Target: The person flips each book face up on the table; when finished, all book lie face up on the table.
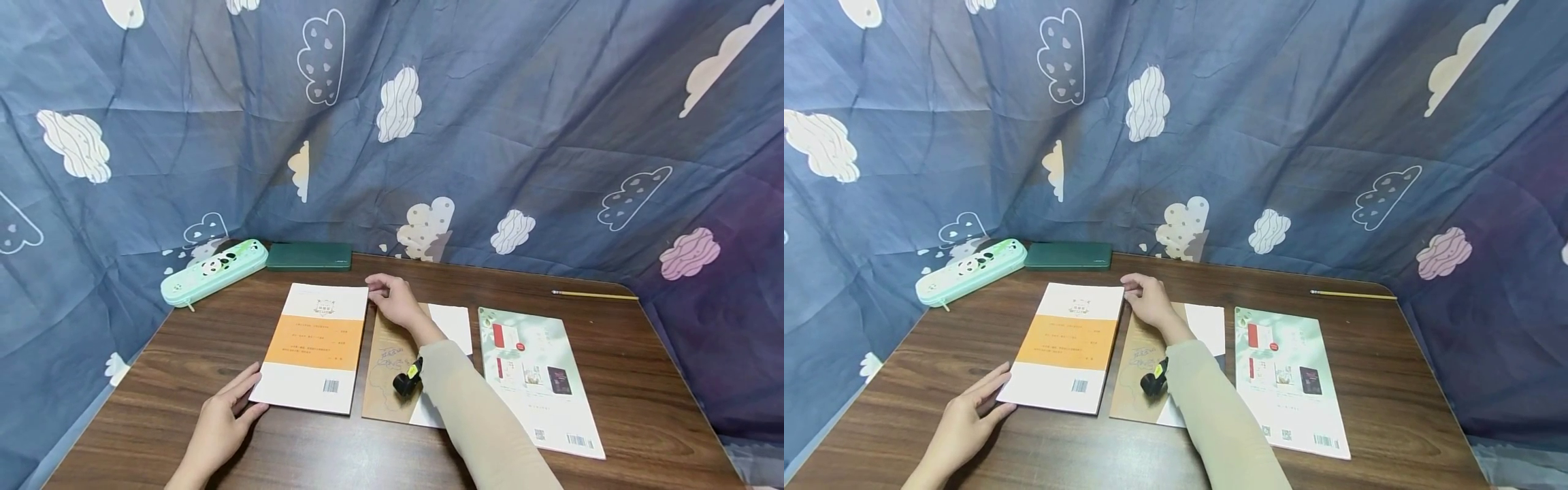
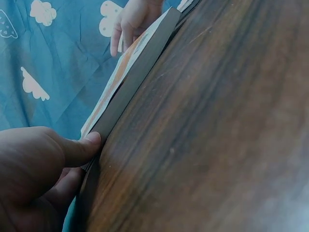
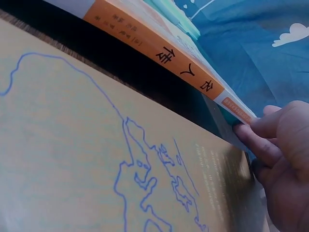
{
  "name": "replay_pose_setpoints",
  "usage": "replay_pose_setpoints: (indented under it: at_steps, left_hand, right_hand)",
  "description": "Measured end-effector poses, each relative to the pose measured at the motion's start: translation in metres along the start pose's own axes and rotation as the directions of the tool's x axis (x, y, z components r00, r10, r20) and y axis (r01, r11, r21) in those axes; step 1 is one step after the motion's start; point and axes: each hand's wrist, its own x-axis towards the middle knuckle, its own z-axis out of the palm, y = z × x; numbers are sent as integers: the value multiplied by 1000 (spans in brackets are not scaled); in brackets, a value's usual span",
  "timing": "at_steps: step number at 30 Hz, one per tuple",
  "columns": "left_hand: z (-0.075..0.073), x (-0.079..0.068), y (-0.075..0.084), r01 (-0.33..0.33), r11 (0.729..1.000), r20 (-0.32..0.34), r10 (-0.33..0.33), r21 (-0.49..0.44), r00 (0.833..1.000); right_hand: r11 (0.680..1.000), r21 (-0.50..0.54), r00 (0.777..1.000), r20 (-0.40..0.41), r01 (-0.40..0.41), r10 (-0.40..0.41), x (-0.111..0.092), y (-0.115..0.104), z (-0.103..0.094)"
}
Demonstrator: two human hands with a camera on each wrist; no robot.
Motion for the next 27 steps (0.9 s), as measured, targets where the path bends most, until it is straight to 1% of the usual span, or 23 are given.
replay_pose_setpoints:
  at_steps: [3,8,12,16,21,24,27]
  left_hand:
    - [-1,1,-1,12,1000,19,-12,-28,1000]
    - [-2,1,-3,33,998,49,-30,-60,998]
    - [-3,2,-4,58,997,71,-54,-53,996]
    - [-5,2,-5,73,996,95,-69,-44,993]
    - [-6,2,-4,71,996,102,-66,-45,993]
    - [-6,2,-5,74,997,103,-70,-38,992]
    - [-7,1,-5,86,996,118,-83,-21,990]
  right_hand:
    - [999,46,1000,-1,-9,9,1,1,0]
    - [992,123,999,28,-37,33,2,3,-2]
    - [988,155,999,49,-22,15,2,2,-4]
    - [993,114,996,71,40,-48,1,2,-6]
    - [989,46,986,90,138,-142,0,3,-8]
    - [985,1,981,89,172,-172,1,4,-9]
    - [978,-46,976,84,204,-200,1,6,-10]
